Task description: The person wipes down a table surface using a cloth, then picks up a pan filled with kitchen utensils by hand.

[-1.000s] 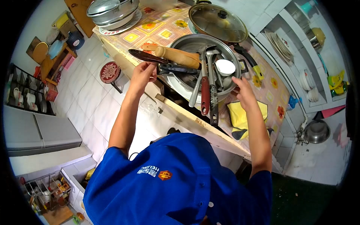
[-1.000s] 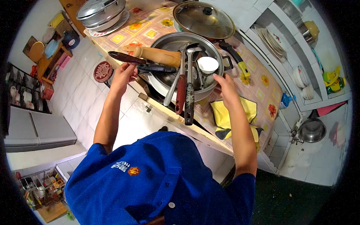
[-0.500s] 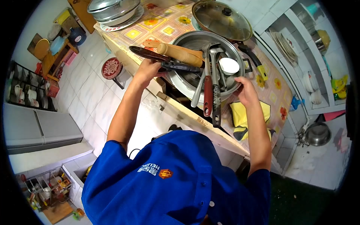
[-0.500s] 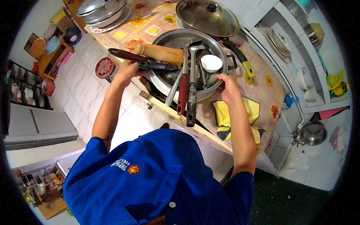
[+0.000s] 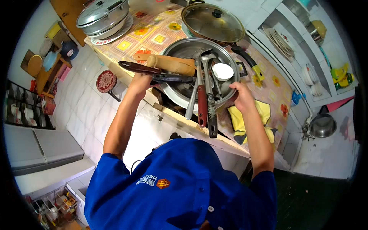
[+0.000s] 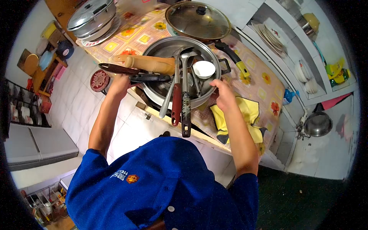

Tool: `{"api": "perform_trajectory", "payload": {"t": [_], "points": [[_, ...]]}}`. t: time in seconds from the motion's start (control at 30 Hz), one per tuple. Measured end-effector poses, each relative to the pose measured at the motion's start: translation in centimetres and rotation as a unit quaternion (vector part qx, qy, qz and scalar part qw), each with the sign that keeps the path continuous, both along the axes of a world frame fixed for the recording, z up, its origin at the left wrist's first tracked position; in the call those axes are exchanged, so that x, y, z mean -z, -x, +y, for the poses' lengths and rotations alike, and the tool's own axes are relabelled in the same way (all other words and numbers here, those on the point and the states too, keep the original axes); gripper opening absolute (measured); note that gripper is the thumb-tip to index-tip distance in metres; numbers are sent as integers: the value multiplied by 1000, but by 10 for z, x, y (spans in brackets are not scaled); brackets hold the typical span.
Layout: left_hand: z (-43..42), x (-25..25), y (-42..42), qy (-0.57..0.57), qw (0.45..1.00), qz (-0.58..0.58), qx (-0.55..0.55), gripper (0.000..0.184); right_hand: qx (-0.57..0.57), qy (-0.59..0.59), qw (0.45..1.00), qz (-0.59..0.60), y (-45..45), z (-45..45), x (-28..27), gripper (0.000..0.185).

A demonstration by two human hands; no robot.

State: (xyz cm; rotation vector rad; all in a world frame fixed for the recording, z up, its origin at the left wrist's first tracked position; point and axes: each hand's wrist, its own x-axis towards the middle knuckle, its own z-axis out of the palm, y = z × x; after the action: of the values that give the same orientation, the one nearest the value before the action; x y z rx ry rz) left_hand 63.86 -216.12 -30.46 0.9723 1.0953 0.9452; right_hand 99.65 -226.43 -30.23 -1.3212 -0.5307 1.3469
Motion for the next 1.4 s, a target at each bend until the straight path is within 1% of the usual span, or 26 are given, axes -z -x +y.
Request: {"api": "perform_trajectory", "payload": {"t": [0.03, 0.1, 0.13, 0.23, 0.3, 0.37, 0.5, 0.57, 0.63, 0.77, 0.83, 0.87, 0.9, 0.93, 0.97, 1.0, 1.03, 1.07, 1.1, 1.13, 1.17, 1.23, 1.27, 1.3, 1.37, 1.4], "points": [[2, 7, 2, -1, 1000, 0, 5, 38, 5, -1, 1000, 0, 0, -2, 1, 13], [8, 25, 4, -50, 999, 2, 18, 43, -2, 5, 1000, -6, 1, -6, 1, 14], [5, 11, 3, -5, 999, -33, 0, 43, 8, 7, 1000, -2, 8, -9, -7, 15], [-3, 4, 2, -13, 999, -51, -2, 41, 12, -2, 1000, -15, 11, -15, -5, 14], [-8, 5, 4, -5, 1000, -24, -16, 34, 21, 12, 1000, -17, 15, -22, -10, 13], [-12, 6, 7, 1, 998, -51, -23, 28, 22, 8, 1000, -18, 21, -29, -15, 12], [-20, 9, 16, -34, 997, -60, -16, 24, 64, -7, 998, -8, 35, -40, -27, 18], [-25, 12, 22, -65, 996, -56, -3, 22, 60, -3, 998, -3, 38, -47, -37, 21], [-28, 15, 27, -70, 993, -87, -27, 21, 41, -28, 999, -17, 40, -53, -44, 21], [-44, -15, 34, -91, 994, -46, -43, 16, 55, -18, 998, -14, 46, -64, -65, 18], [-53, -27, 36, -114, 990, -61, -47, 15, 54, -17, 998, -9, 43, -70, -77, 17], [-59, -38, 39, -125, 989, -72, -26, 12, 35, -40, 998, -20, 40, -72, -81, 17], [-69, -47, 33, -132, 987, -63, -61, 14, 17, -64, 997, -31, 36, -75, -85, 17], [-69, -43, 42, -148, 985, -73, -47, 17, 11, -74, 996, -43, 32, -78, -92, 18], [-71, -50, 42, -164, 982, -84, -31, 22, -7, -84, 995, -60, 31, -84, -108, 19], [-74, -55, 33, -149, 982, -70, -92, 22, -5, -81, 995, -60, 25, -85, -114, 18], [-59, -41, 63, -187, 969, -153, 54, 27, -3, -81, 995, -61, 20, -89, -121, 17], [-74, -63, 33, -189, 968, -154, 62, 27, 27, -60, 997, -44, 16, -95, -131, 16], [-94, -85, 1, -190, 975, -96, -62, 22, -8, -66, 997, -50, 5, -101, -139, 14], [-108, -106, -22, -188, 964, -36, -185, 19, -10, -66, 996, -56, -5, -107, -145, 14], [-114, -115, -32, -190, 964, -37, -182, 19, -14, -65, 996, -61, -16, -113, -150, 13], [-120, -124, -40, -167, 979, -34, -109, 22, -14, -70, 995, -64, -35, -125, -161, 13], [-119, -118, -46, -194, 976, -38, -90, 24, -17, -80, 995, -65, -51, -134, -165, 13], [-123, -117, -60, -196, 976, -37, -89, 24, -16, -82, 994, -64, -67, -143, -170, 13], [-134, -123, -95, -174, 982, -59, -46, 25, -9, -77, 995, -71, -101, -159, -175, 13], [-141, -128, -117, -166, 983, -42, -70, 26, -12, -82, 993, -79, -120, -166, -173, 14]]}}
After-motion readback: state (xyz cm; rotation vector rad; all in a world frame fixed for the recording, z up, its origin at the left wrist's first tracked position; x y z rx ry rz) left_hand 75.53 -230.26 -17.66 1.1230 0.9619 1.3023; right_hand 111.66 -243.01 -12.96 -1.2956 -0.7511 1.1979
